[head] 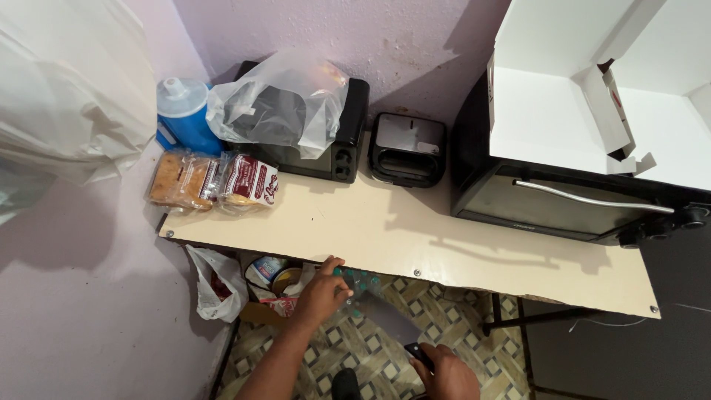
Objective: The person opens the door of a countertop toaster oven, uses a cleaver to help slide a cooked pizza out of the oven, and places the pizza onto an open pizza box on the table. They then close the oven door and stand holding the cleaver at the table for the remainder of the clip.
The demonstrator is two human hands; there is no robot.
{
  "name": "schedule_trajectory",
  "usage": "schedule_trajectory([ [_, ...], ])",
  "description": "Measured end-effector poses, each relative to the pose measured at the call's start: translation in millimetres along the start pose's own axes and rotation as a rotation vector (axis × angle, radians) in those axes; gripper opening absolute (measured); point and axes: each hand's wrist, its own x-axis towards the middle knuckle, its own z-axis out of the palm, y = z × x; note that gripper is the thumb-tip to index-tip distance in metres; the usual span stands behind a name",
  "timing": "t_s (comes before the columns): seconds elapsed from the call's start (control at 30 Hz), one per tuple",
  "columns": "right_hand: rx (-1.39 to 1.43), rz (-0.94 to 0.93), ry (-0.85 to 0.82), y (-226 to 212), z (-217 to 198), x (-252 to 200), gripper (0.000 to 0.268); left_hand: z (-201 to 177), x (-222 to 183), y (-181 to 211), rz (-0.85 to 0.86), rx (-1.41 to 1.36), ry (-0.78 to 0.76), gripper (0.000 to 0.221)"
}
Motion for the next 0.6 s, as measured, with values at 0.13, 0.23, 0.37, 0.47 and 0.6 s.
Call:
schedule_trajectory([
  [0.13, 0.007, 0.007, 0.033, -8.2, -2.0, -4.2, 0.043, 8.4, -2.7, -1.8, -0.032, 0.045, -0.014, 0.020],
  [0.23, -0.020, 0.025, 0.073, -16.3, -3.9, -9.2, 0.043, 11.3, -4.8, -3.2, 0.040, 0.096, 0.026, 0.036],
  [0.37, 0.012, -0.003, 0.135, -19.8, -5.4, -14.1, 0.041, 5.5, -8.3, 8.5, -0.011, 0.107, -0.016, 0.050],
  [0.47, 0.020, 0.007, 0.157, -24.3, -8.6, -21.0, 0.040, 2.0, -10.4, 13.6, -0.058, 0.124, -0.059, 0.049],
  [0.6, 0.022, 0.005, 0.162, -22.5, -5.7, -21.9, 0.041, 1.0, -10.8, 15.6, -0.092, 0.107, -0.080, 0.046],
])
